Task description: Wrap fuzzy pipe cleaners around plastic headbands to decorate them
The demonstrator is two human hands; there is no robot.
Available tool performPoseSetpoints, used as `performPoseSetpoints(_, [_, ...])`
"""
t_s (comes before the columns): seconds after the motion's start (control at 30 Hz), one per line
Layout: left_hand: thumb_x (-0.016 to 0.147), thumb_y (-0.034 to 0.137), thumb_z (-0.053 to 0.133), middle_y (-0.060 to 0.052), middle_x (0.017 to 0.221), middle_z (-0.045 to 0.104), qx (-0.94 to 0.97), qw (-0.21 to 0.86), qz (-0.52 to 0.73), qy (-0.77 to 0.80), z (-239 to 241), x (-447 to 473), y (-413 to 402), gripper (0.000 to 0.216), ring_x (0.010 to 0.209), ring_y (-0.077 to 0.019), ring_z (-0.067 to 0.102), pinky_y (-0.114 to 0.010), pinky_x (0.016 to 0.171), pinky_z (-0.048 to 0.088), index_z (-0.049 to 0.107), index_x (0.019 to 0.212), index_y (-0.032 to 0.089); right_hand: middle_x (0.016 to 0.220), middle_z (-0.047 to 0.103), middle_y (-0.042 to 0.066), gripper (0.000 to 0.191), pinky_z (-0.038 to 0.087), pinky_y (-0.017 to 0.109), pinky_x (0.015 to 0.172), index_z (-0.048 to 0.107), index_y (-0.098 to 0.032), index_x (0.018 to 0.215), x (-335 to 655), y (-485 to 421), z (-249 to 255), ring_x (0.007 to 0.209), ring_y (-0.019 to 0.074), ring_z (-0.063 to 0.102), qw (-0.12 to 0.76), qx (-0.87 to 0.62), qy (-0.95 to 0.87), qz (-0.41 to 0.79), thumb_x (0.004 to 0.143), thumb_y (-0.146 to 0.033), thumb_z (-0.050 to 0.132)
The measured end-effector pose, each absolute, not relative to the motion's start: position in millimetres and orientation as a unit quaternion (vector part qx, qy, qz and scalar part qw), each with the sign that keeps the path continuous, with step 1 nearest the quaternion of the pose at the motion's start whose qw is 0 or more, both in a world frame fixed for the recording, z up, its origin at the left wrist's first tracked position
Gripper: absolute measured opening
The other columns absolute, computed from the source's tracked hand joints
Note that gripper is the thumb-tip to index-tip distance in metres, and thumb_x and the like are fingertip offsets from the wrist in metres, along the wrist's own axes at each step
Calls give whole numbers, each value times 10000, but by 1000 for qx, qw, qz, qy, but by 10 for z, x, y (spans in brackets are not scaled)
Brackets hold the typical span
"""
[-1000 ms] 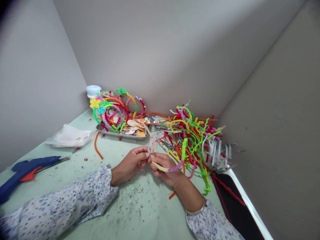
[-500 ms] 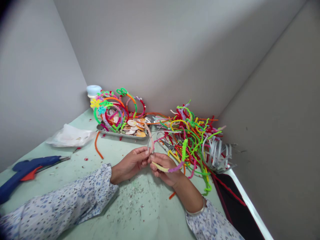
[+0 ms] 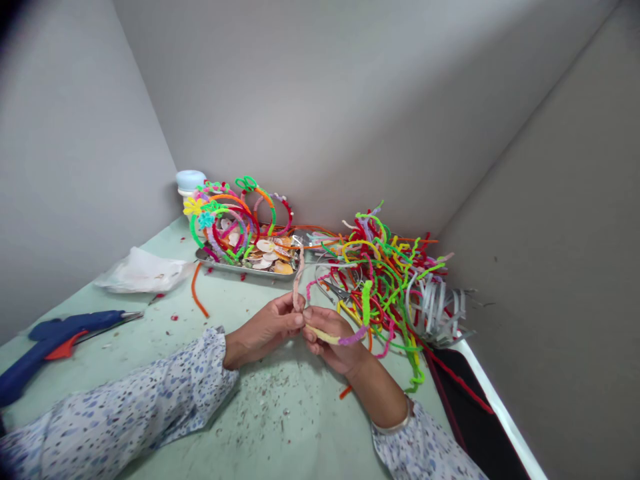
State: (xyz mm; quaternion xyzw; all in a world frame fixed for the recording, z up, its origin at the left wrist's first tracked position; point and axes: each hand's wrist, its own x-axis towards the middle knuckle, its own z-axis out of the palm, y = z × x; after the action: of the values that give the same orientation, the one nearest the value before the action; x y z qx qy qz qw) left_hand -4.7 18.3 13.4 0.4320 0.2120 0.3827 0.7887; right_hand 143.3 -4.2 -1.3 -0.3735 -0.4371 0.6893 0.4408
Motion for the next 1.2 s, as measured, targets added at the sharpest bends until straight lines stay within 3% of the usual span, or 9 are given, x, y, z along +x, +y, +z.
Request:
performPoseSetpoints(0.1, [639,290,751,38,613,526,453,757,404,243,114,-32,179,317,524,-79,528,-192,522,376,481,736,156,549,425,-25,239,293,230,405,571,-213,705,1392,-49,28,432,91,331,424,-388,-442,689,722,-439,649])
performPoseSetpoints(0.33, [703,389,682,37,536,565,478,738,405,250,21,-7,191,349,447,-142,574,-255,472,453,408,782,187,539,471,-29,356,321,209,402,558,-180,706,1324,-43,-122,419,81,391,454,-410,-440,657,743,-530,606])
performPoseSetpoints(0.57, [727,442,638,18,525,547,461,712,434,304,-5,-16,191,318,435,-107,529,-225,449,405,499,729,156,528,506,-31,322,354,213,423,537,-179,686,1262,-48,-97,421,85,434,460,-416,-469,629,779,-483,588])
performPoseSetpoints(0.9, [710,235,581,36,575,495,443,700,467,310,-35,-16,266,94,454,-59,407,-191,451,308,553,745,153,511,512,-47,287,348,195,414,542,-171,678,1284,-25,-126,403,68,432,479,-427,-438,630,757,-432,629])
performPoseSetpoints(1.07, [767,282,508,30,576,498,457,679,474,326,-59,-24,268,200,457,-68,394,-202,464,294,618,856,141,511,520,-43,304,343,197,409,537,-172,688,1292,-8,-131,400,73,447,478,-447,-441,614,768,-456,610])
performPoseSetpoints(1.2, [790,306,504,30,536,484,484,637,484,355,-63,-45,260,226,449,-72,384,-210,468,283,640,821,127,534,519,-36,302,338,204,412,551,-176,697,1297,-13,-122,418,79,453,491,-457,-455,586,788,-462,580])
